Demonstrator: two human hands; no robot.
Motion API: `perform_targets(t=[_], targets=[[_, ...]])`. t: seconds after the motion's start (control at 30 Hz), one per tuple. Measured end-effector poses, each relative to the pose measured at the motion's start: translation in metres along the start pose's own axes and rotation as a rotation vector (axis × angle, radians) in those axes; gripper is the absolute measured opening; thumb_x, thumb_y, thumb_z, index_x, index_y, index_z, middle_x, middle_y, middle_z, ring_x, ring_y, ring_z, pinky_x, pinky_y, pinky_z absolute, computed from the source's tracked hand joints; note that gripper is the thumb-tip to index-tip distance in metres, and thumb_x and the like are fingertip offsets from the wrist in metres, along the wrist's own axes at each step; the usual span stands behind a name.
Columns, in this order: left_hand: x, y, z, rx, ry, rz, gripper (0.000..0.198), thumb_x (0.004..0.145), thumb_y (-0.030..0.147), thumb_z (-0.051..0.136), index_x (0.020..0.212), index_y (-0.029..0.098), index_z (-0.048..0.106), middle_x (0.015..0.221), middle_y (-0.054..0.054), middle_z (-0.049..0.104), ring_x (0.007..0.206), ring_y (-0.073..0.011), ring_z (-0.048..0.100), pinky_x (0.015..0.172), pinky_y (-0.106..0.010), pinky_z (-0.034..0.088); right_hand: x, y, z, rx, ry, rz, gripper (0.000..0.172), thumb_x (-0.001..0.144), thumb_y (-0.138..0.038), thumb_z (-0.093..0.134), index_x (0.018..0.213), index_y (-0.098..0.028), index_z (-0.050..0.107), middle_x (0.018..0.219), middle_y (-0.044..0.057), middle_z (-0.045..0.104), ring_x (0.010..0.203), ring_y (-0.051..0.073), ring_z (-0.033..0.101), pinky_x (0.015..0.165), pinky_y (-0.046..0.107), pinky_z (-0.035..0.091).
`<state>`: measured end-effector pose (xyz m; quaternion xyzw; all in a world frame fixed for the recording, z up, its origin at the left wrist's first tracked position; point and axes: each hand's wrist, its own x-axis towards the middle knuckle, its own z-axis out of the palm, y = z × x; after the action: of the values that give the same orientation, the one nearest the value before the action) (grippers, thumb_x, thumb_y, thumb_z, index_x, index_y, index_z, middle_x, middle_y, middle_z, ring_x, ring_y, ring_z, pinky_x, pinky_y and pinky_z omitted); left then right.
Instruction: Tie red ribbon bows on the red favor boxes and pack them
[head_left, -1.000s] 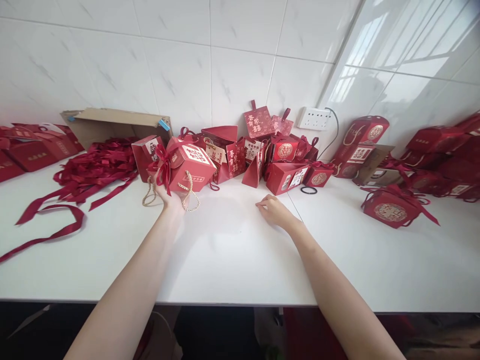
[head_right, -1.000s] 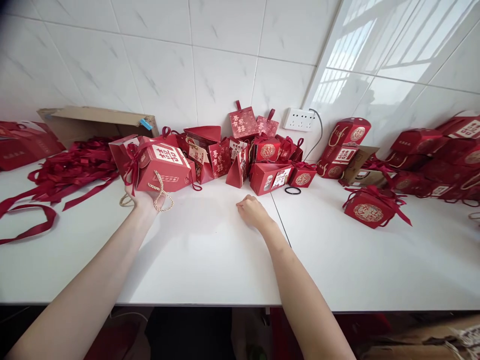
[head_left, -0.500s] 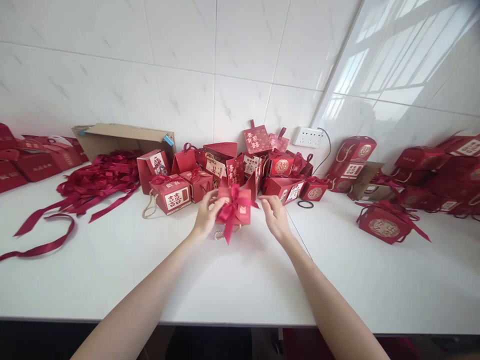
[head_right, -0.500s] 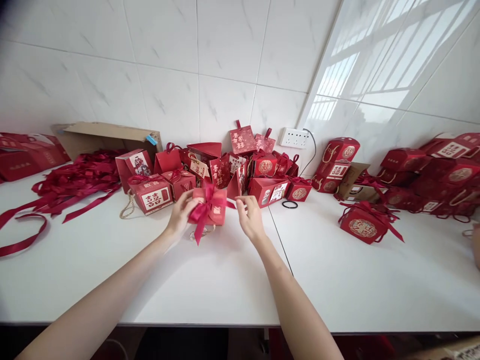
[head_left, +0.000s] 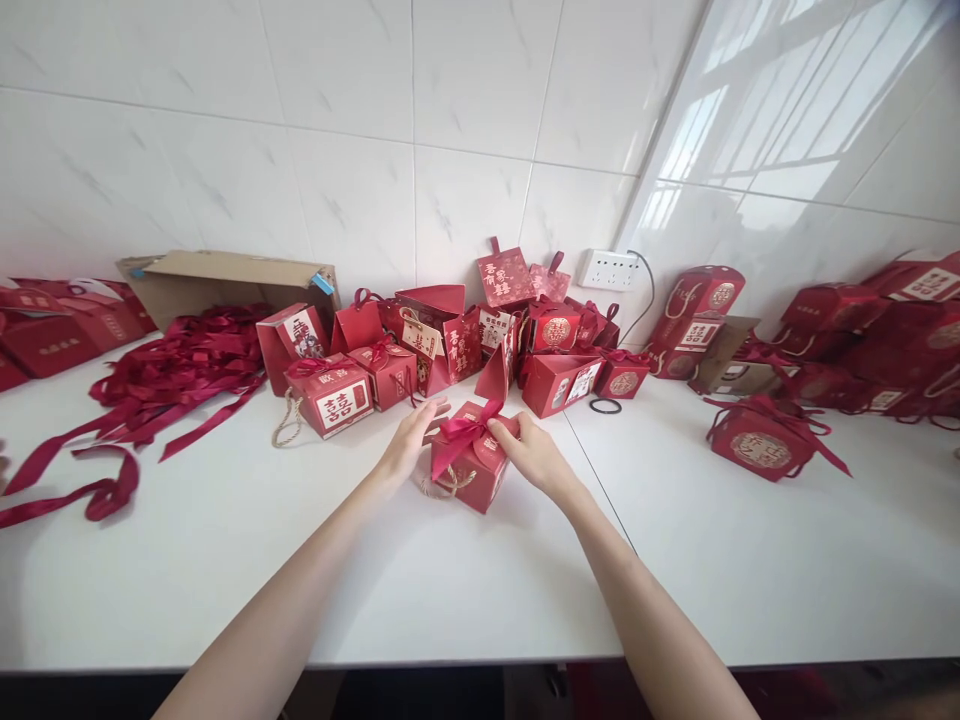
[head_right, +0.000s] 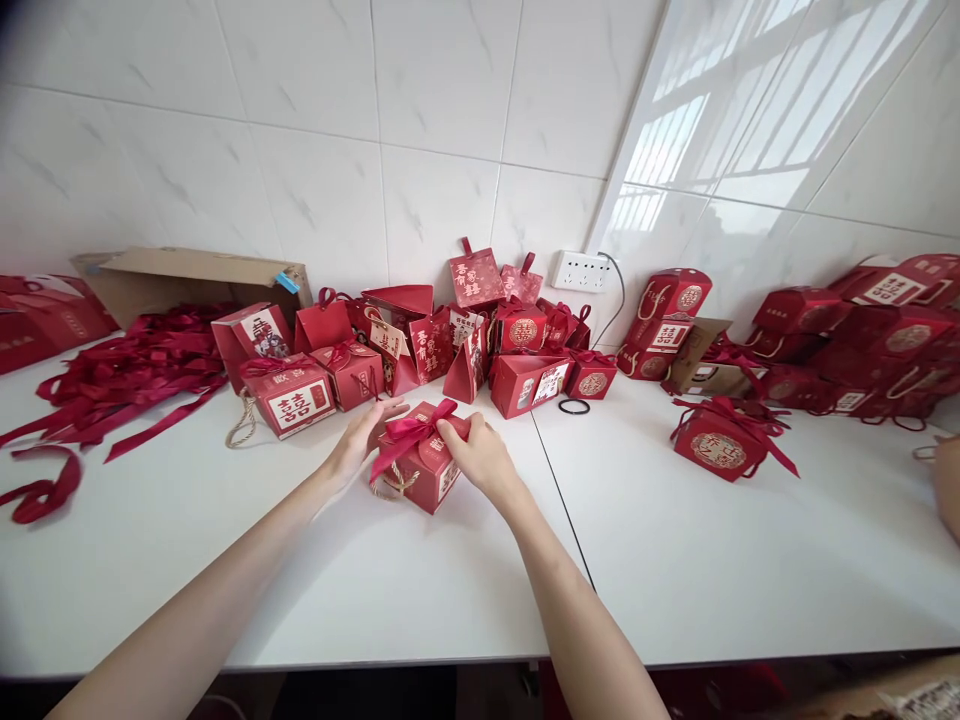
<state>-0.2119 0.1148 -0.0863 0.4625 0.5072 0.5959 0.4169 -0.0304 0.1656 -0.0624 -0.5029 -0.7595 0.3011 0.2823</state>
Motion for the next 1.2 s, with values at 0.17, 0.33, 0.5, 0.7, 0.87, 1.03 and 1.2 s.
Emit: perform_targets(t=[0.17,0.33,0.5,0.7,0.87,1.03,1.2], targets=[[-0.012,0.012,-0.004,0.195,0.072,0.082,0.054,0.07,0.063,0.053,0.105,0.021,0.056,0.103,-0.007,0.06,0.098,-0.0244,0.056,0.078,-0.032,0.042,-0.007,0.002,-0.026,0.043,-0.04,0.066,0.058,0.083,-0.066,0.028,0.06,-0.019,0.052,0.066,0.007,0.062,0.066,0.02,0.059,0.058,0.029,0.041],[-0.043,0.023,-0.006,0.551,0.288,0.008,0.038,0.067,0.058,0.06,0.071,0.022,0.05,0.065,0.002,0.052,0.064,-0.0181,0.052,0.063,-0.028,0.036,-0.032,0.002,-0.03,0.082,-0.214,0.126,0.056,0.08,-0.066,0.037,0.051,-0.019,0.046,0.053,0.004,0.057,0.049,0.015,0.054,0.051,0.027,0.038],[-0.057,0.023,0.001,0.433,-0.002,-0.159,0.043,0.075,0.057,0.051,0.054,0.02,0.045,0.052,0.003,0.046,0.052,-0.0148,0.045,0.056,-0.027,0.034,-0.043,0.001,-0.011,0.292,-0.211,-0.009,0.045,0.082,-0.054,0.043,0.053,-0.019,0.043,0.052,-0.001,0.051,0.051,0.012,0.048,0.054,0.025,0.037],[-0.05,0.036,-0.017,-0.096,0.102,-0.141,0.028,0.068,0.036,0.064,0.054,0.018,0.048,0.057,0.001,0.05,0.06,-0.0133,0.052,0.059,-0.024,0.044,-0.044,0.019,-0.029,0.727,-0.035,0.016,0.036,0.072,-0.049,0.054,0.053,-0.019,0.045,0.054,-0.002,0.046,0.054,0.012,0.046,0.059,0.028,0.042],[-0.046,0.073,-0.054,-0.461,0.442,-0.129,0.004,0.071,0.019,0.052,0.068,0.018,0.054,0.069,-0.002,0.06,0.066,-0.0137,0.059,0.058,-0.023,0.048,-0.052,0.033,-0.085,0.966,0.239,0.028,0.029,0.072,-0.035,0.056,0.051,-0.022,0.04,0.063,0.004,0.053,0.074,0.021,0.058,0.066,0.033,0.049],[-0.046,0.116,-0.036,-0.572,0.325,-0.009,0.017,0.074,0.02,0.052,0.059,0.019,0.044,0.064,0.001,0.056,0.06,-0.0131,0.058,0.061,-0.027,0.049,-0.055,-0.004,-0.109,1.042,0.188,-0.13,0.028,0.074,-0.032,0.055,0.052,-0.02,0.043,0.088,0.009,0.064,0.099,0.025,0.06,0.085,0.037,0.049],[-0.04,0.152,0.017,-0.495,0.21,0.035,0.019,0.078,0.027,0.055,0.063,0.017,0.052,0.064,0.001,0.057,0.057,-0.0114,0.056,0.057,-0.025,0.046,-0.052,-0.069,-0.104,0.964,0.008,-0.364,0.032,0.082,-0.044,0.05,0.077,-0.016,0.064,0.091,0.01,0.068,0.094,0.024,0.064,0.083,0.038,0.051]])
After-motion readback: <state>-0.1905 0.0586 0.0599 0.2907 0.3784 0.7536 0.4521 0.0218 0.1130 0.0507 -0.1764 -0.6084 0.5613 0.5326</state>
